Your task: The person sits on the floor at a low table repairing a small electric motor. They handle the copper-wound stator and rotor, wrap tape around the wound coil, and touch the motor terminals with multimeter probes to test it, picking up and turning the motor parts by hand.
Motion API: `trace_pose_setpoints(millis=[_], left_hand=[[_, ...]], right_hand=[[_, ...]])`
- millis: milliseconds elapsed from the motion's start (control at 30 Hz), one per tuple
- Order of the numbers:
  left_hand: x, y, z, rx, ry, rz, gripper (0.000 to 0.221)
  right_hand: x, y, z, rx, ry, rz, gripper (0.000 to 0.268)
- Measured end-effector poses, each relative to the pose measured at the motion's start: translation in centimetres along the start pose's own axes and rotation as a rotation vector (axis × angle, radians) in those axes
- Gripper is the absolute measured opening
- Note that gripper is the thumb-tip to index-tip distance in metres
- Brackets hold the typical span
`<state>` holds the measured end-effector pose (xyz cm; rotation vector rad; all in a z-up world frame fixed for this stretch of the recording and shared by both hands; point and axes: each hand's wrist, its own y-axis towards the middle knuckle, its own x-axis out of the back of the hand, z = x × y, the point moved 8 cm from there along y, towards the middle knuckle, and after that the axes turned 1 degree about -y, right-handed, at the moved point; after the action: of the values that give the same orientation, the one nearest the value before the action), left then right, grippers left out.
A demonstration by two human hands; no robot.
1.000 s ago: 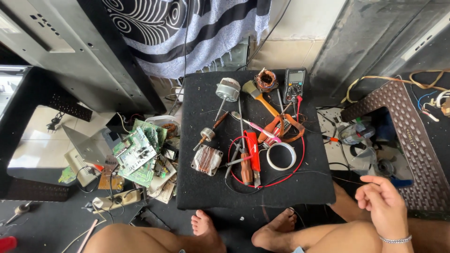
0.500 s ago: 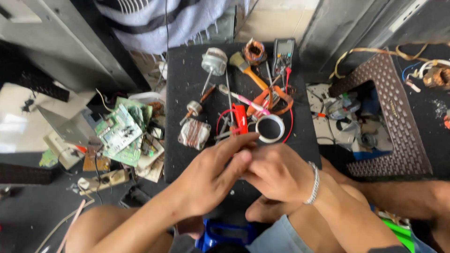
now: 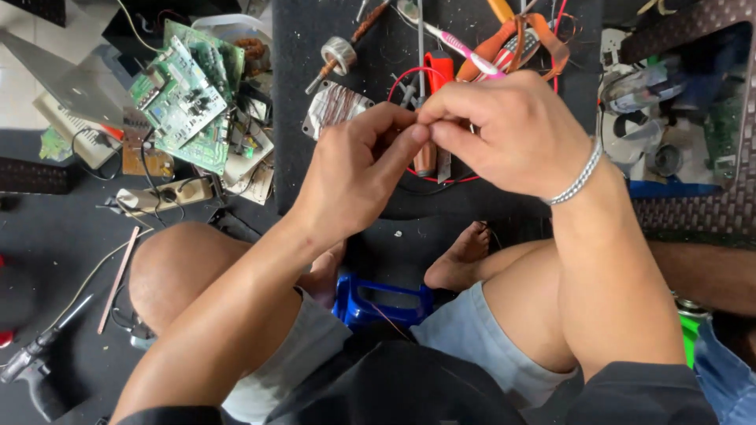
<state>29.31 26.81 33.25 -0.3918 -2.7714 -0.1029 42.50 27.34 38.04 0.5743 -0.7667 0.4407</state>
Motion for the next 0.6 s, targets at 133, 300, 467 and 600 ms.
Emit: trace_pose_setpoints(millis=[133, 300, 467, 600], left_hand=[[0.3, 0.4, 1.1, -0.014, -0.119, 0.008, 0.012], [1.6, 0.5, 1.8, -0.049, -0.084, -0.040, 0.011], [2.6, 0.7, 1.8, -0.055, -0.116, -0.075, 0.012], [5.6, 0.4, 0.8, -0.143, -0.020, -0.217, 0.013]], right_hand=[[0.6, 0.8, -0.9, 0.003, -0.141, 0.021, 0.002], [-0.2, 1.9, -1.8, -0.020, -0.132, 0.037, 0.003], [1.3, 2.4, -0.6, 0.010, -0.200, -0.055, 0.003], [3.1, 1.4, -2.8, -0.074, -0.118, -0.239, 0.005]])
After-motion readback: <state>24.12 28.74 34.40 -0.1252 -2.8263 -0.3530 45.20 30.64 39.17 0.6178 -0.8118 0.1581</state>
